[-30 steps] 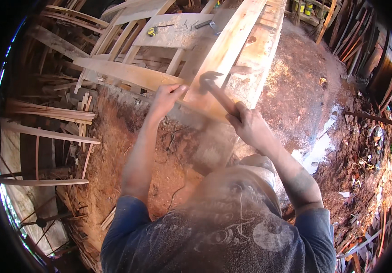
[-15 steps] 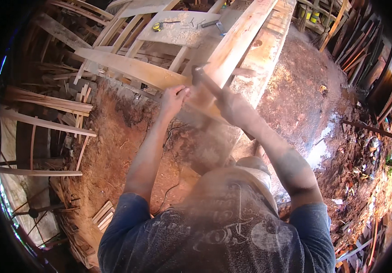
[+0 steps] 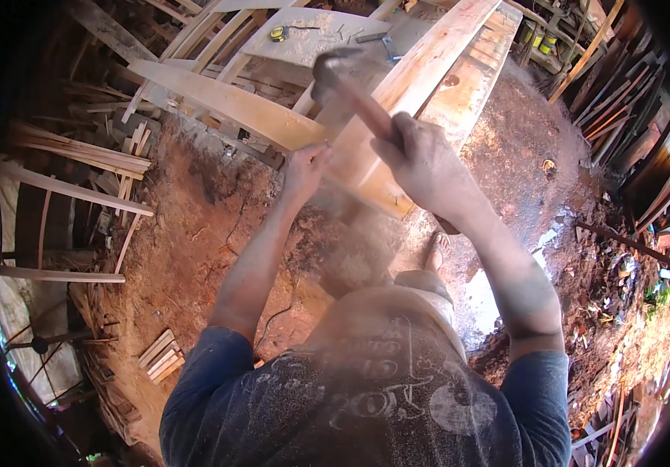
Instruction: The person positions wooden boards onto a wooden frame and secures them by hammering nails into the joints with a hammer.
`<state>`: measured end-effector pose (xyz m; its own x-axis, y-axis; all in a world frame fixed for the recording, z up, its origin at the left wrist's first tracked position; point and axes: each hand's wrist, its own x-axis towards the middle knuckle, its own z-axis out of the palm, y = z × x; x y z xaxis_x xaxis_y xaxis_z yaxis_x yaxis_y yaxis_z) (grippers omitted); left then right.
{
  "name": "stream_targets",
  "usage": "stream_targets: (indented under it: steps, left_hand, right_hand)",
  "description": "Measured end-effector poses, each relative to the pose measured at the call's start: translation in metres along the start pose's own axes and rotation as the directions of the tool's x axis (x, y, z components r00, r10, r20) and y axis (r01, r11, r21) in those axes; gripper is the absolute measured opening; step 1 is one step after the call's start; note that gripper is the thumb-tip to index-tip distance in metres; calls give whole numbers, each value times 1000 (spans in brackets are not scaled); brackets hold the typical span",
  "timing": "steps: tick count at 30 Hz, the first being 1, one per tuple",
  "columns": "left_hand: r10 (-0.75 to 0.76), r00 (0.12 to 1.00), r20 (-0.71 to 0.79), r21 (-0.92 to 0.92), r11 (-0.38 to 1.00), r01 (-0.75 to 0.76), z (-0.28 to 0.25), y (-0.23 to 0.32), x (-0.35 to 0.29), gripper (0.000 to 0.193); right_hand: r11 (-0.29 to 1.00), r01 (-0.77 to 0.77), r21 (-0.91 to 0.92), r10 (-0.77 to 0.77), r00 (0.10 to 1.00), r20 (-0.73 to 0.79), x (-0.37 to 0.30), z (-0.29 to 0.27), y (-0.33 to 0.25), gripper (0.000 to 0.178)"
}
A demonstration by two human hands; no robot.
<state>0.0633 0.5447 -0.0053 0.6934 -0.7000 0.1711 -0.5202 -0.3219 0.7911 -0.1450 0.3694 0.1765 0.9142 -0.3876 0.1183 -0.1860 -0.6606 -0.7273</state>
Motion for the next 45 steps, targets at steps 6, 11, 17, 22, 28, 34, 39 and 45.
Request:
stream_targets:
  steps: [6, 11, 17, 22, 28, 34, 39, 45]
  left_hand:
    - [115, 990, -76, 58, 992, -110, 3, 11, 2, 19]
    - [256, 956, -146, 108, 964, -241, 6, 5, 0, 23]
    - [143, 984, -106, 95, 987, -133, 0, 3, -7, 24]
    - [177, 976, -129, 55, 984, -171, 11, 2, -2, 22]
    - [70, 956, -286, 35, 997, -63, 8, 5, -29, 18]
    - [-85, 956, -282, -67, 995, 69, 11, 11, -30, 19]
    - [-10, 931, -365, -47, 999, -8, 16, 1, -31, 19]
    - [-116, 932, -344, -94, 992, 89, 15, 5, -37, 20]
  right_hand:
    - [993, 48, -111, -43, 998, 48, 2, 18, 4, 28]
    - [990, 1, -142, 17, 992, 126, 13, 4, 8, 30]
    - [988, -121, 98, 130, 987, -91, 1, -8, -49, 28]
    - [970, -119, -210, 164, 964, 208, 1, 13, 13, 29]
    - [999, 5, 42, 7, 961, -277, 12, -54, -63, 31]
    - [983, -76, -165, 47, 984, -174, -1, 10, 2, 37]
    - [978, -154, -144, 178, 969, 173, 0, -3, 7, 31]
    - [943, 141, 302, -9, 918, -397, 8, -43, -72, 32]
